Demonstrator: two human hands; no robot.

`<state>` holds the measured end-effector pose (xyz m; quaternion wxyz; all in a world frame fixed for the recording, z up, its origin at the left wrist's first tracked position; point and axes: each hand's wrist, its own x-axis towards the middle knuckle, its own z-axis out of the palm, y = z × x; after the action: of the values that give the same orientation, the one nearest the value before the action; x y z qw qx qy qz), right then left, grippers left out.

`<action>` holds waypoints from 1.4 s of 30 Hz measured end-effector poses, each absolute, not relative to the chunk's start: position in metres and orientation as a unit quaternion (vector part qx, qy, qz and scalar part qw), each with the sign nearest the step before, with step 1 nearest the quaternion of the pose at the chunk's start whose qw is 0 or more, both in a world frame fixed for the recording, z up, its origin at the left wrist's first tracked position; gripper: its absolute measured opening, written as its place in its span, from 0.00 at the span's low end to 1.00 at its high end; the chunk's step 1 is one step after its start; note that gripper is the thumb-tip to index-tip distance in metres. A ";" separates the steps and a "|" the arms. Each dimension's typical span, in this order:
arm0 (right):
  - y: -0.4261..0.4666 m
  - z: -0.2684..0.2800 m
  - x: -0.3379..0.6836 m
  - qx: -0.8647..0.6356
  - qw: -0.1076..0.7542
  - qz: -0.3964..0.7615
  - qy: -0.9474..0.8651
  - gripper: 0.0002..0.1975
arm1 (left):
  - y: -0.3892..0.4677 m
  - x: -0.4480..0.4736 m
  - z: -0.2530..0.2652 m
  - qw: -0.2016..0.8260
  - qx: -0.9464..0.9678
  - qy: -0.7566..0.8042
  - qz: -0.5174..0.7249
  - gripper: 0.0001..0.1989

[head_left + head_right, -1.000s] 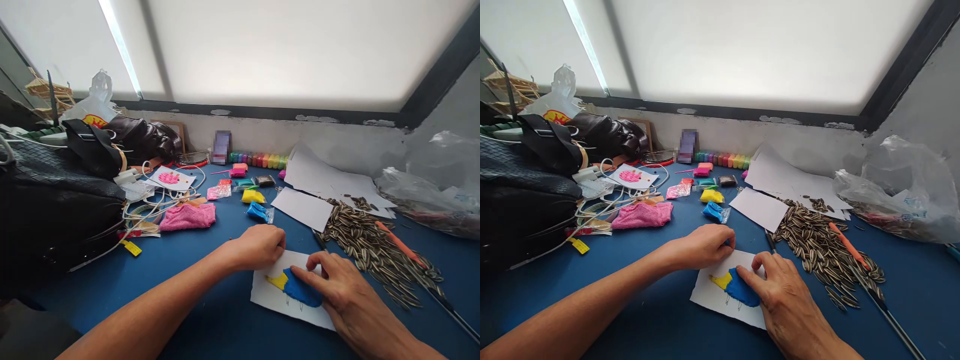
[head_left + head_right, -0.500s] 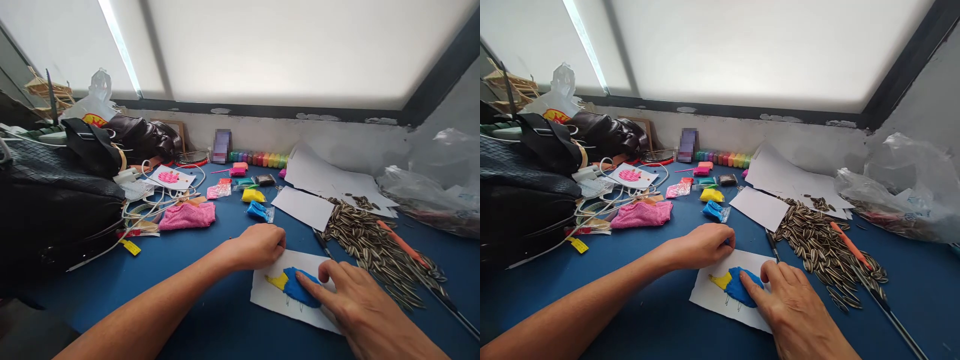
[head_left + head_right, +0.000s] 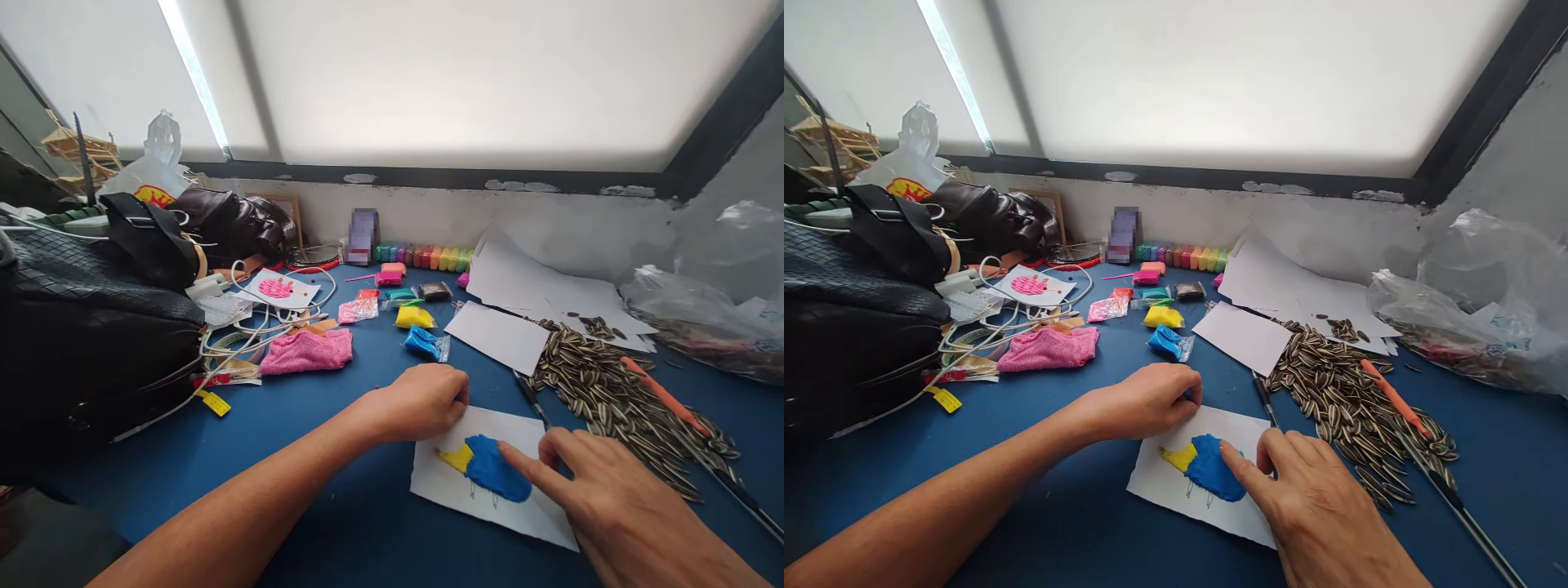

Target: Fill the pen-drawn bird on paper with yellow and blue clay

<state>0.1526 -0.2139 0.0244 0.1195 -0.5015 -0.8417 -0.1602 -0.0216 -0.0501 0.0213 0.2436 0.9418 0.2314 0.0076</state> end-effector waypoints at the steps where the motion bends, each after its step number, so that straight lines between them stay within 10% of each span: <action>1: -0.213 0.022 0.152 -0.504 0.119 -0.154 -0.841 0.26 | -0.050 -0.022 0.022 0.244 0.942 0.230 0.008 0.08; 20: -0.203 0.013 0.137 -0.523 0.144 -0.105 -0.834 0.28 | -0.049 -0.023 0.023 0.257 0.939 0.229 0.005 0.09; 31: -0.195 0.027 0.145 -0.579 0.284 -0.035 -0.763 0.06 | -0.048 -0.029 0.044 0.593 0.787 0.158 0.060 0.17; 42: -0.195 0.031 0.138 -0.545 0.374 0.044 -0.749 0.07 | -0.065 -0.028 0.050 0.645 0.762 0.048 -0.021 0.19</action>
<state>0.1384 -0.1953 0.0310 0.3741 -0.5448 -0.7492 0.0439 -0.0282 -0.0647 0.0500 0.6454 0.7621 0.0481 -0.0212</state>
